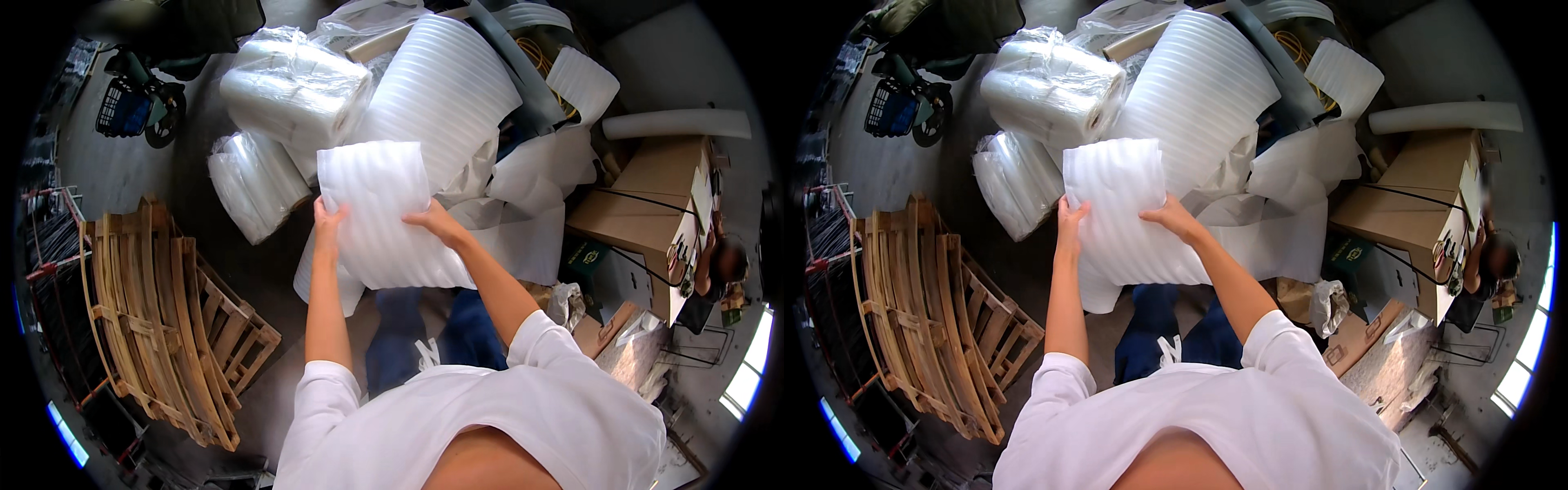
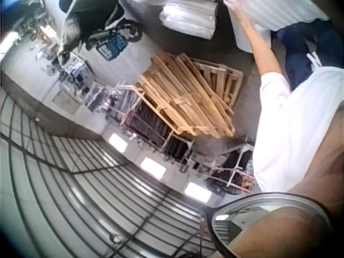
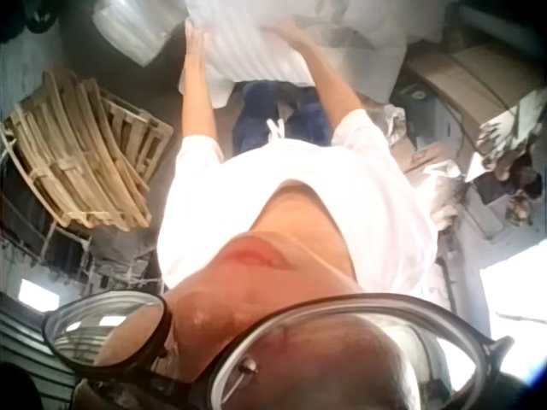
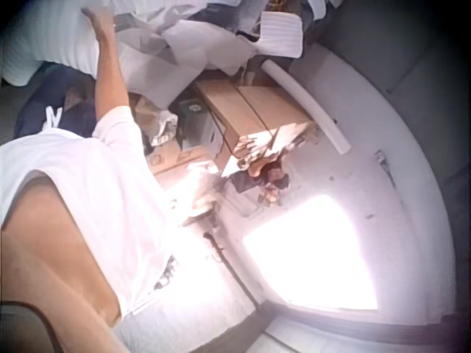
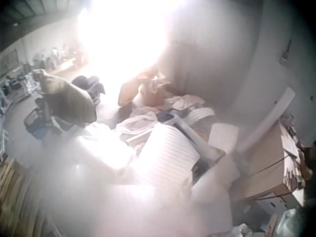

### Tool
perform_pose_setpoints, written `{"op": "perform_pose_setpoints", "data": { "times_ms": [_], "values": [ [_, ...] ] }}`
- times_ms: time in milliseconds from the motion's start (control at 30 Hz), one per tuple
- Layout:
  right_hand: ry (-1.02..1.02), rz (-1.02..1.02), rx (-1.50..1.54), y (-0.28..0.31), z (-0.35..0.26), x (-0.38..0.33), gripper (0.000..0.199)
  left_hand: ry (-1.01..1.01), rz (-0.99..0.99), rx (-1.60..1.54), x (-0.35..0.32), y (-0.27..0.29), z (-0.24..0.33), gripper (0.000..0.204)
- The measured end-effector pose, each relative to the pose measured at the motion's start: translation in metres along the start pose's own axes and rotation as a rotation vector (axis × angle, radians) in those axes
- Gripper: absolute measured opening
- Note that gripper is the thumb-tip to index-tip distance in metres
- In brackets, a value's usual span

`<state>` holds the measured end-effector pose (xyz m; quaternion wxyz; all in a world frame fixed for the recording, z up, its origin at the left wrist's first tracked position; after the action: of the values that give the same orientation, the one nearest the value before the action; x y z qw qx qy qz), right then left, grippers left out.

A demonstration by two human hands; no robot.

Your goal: The person uses yellow-handled scissors to cut a large white sheet of bubble wrap into smaller pieces. They repeatedly lift, position, and cut the material, then fold and stack the cut pieces on the floor.

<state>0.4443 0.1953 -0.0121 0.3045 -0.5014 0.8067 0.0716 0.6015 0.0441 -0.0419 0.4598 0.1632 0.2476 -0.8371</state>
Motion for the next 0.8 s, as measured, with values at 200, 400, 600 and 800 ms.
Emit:
{"op": "perform_pose_setpoints", "data": {
  "times_ms": [200, 400, 600, 800],
  "values": [
    [0.039, 0.189, 0.232, -0.013, -0.022, 0.093, 0.047, -0.060, 0.262, 0.194, 0.024, 0.033, 0.035, 0.074],
    [0.275, 0.088, 0.432, -0.039, -0.102, 0.203, 0.043, -0.151, 0.228, 0.220, 0.008, 0.089, 0.051, 0.052],
    [0.320, 0.257, 0.333, -0.036, -0.124, 0.293, 0.057, -0.106, 0.171, 0.270, -0.002, 0.069, 0.054, 0.047],
    [0.138, 0.434, 0.131, 0.057, -0.033, 0.223, 0.059, 0.042, 0.032, 0.310, 0.002, 0.033, -0.006, 0.036]
  ]
}}
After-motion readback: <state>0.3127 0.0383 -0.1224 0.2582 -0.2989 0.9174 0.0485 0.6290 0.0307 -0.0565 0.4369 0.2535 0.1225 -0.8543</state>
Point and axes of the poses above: each hand's wrist, its own x-axis towards the middle knuckle, its own y-axis out of the back of the hand, z = x × y, the point moved 2 cm from there along x, towards the middle knuckle, and after that the axes turned 1 degree about z, right-handed, at the moved point
